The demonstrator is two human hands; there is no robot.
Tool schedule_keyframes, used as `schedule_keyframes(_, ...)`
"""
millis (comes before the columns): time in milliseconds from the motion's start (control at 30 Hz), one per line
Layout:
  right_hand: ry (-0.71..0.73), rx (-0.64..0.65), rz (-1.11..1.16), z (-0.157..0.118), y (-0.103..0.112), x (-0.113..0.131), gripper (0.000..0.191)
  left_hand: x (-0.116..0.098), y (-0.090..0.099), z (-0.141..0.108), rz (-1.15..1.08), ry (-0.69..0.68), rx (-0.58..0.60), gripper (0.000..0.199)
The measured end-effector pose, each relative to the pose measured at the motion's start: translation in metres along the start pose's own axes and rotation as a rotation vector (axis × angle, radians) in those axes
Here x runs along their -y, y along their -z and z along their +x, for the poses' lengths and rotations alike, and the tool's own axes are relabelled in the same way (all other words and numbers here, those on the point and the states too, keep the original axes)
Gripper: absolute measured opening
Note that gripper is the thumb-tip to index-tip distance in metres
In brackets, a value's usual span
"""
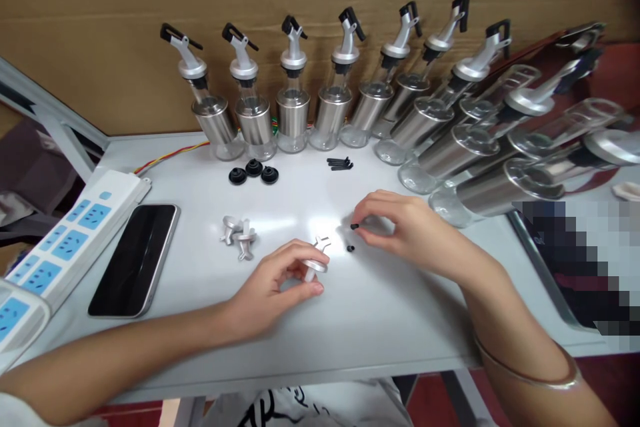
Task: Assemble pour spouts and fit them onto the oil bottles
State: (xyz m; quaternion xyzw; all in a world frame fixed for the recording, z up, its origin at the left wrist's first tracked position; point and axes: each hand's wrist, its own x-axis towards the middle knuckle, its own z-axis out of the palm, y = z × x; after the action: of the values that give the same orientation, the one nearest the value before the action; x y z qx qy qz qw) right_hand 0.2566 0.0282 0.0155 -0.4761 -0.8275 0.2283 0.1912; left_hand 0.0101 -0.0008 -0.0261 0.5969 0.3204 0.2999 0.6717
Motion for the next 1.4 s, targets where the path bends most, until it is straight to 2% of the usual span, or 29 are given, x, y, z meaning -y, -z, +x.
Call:
schedule_keyframes(100,-0.026,-0.109,0.116,0.000,-0.001,0.012,0.007,-0.002,-0.001,0.001,0.007,-0.005,-0.009,0.020)
schedule_keyframes(200,0.040,-0.168,0.192,0.001,-0.008,0.022,0.006,-0.004,-0.001,0.001,-0.014,0.001,-0.007,0.019)
schedule_keyframes(300,0.149,-0.175,0.234,0.003,-0.015,0.025,0.010,-0.004,-0.002,0.001,-0.054,0.010,-0.003,0.019)
schedule_keyframes(400,0.167,-0.142,0.264,0.003,-0.019,0.025,0.018,-0.002,-0.002,0.000,-0.058,0.011,-0.005,0.018)
schedule_keyframes(533,0.122,-0.118,0.281,0.002,-0.021,0.024,0.018,-0.002,-0.002,0.000,-0.057,-0.013,0.004,0.017)
schedule_keyframes(633,0.051,-0.151,0.307,0.001,-0.021,0.025,0.010,-0.002,-0.001,0.000,-0.067,-0.020,0.009,0.017)
schedule_keyframes(733,0.060,-0.165,0.302,0.001,-0.021,0.025,0.002,-0.002,-0.002,0.000,-0.068,-0.024,0.002,0.018)
schedule_keyframes(933,0.062,-0.144,0.301,0.002,-0.021,0.026,0.006,-0.002,-0.002,0.000,-0.058,-0.058,0.006,0.020)
schedule_keyframes(1100,0.076,-0.136,0.389,0.003,-0.021,0.028,0.009,0.000,-0.002,0.000,-0.061,-0.033,0.003,0.016)
schedule_keyframes(1333,-0.072,-0.095,0.568,0.003,-0.019,0.030,0.012,0.000,-0.002,0.000,-0.073,0.007,-0.017,0.012)
schedule_keyframes(1400,-0.125,-0.052,0.631,0.003,-0.020,0.029,0.021,-0.001,-0.002,0.000,-0.067,0.014,-0.002,0.011)
